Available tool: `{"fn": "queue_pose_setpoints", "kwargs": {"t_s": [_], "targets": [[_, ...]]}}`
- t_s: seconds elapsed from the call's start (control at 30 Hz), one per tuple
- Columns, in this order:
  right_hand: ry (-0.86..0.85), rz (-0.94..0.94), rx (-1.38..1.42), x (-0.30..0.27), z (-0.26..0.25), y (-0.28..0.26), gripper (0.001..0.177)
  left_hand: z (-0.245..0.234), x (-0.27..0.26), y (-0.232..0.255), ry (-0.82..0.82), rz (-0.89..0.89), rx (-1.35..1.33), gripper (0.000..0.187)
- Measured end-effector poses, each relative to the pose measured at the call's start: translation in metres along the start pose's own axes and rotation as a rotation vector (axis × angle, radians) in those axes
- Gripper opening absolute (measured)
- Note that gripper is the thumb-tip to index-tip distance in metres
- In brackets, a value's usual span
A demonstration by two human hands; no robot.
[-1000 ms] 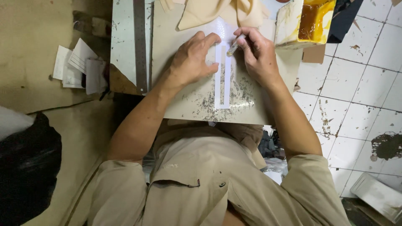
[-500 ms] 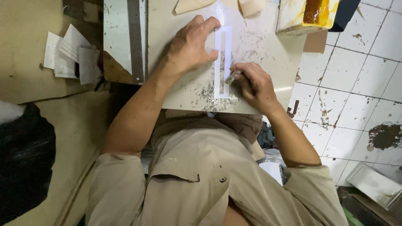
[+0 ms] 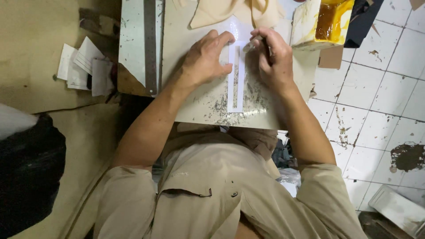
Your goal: Cutting a rectangular slot in a piece of paper using a ruler and utility knife, then applying glue to the edges.
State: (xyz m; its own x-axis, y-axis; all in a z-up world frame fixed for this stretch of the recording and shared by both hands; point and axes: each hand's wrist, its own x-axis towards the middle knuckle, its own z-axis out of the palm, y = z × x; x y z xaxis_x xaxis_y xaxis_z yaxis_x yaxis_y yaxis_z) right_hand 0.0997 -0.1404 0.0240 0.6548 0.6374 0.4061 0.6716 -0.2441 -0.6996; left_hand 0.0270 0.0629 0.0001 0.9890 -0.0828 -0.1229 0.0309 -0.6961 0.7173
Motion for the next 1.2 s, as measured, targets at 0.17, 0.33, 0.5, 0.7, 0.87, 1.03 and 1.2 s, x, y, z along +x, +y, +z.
{"fn": "queue_pose_setpoints", "kwargs": {"t_s": [0.17, 0.33, 0.5, 0.7, 0.87, 1.03, 1.2], "targets": [[-0.026, -0.058, -0.068, 0.013, 0.007, 0.007, 0.013, 0.007, 0.005, -0.012, 0.042, 0.062, 0.020, 0.059], [-0.064, -0.138, -0.083, 0.001, 0.006, 0.001, 0.011, 0.003, 0.004, -0.006, -0.026, -0.019, 0.008, 0.061], [-0.140, -0.122, -0.081, -0.027, 0.003, -0.021, 0.015, 0.011, 0.009, -0.015, -0.006, 0.016, 0.037, 0.069], [-0.137, -0.176, -0.149, -0.068, 0.005, -0.039, 0.021, 0.010, 0.005, -0.015, 0.064, 0.094, 0.024, 0.060], [-0.195, -0.194, -0.107, -0.095, 0.000, -0.049, 0.023, 0.007, 0.003, -0.010, 0.060, 0.074, 0.029, 0.062], [-0.243, -0.183, -0.110, -0.101, -0.005, -0.053, 0.021, 0.009, 0.001, -0.014, 0.129, 0.185, 0.030, 0.051], [-0.187, -0.255, -0.228, -0.101, 0.004, -0.050, 0.022, 0.008, 0.003, -0.012, 0.120, 0.137, 0.046, 0.057]]}}
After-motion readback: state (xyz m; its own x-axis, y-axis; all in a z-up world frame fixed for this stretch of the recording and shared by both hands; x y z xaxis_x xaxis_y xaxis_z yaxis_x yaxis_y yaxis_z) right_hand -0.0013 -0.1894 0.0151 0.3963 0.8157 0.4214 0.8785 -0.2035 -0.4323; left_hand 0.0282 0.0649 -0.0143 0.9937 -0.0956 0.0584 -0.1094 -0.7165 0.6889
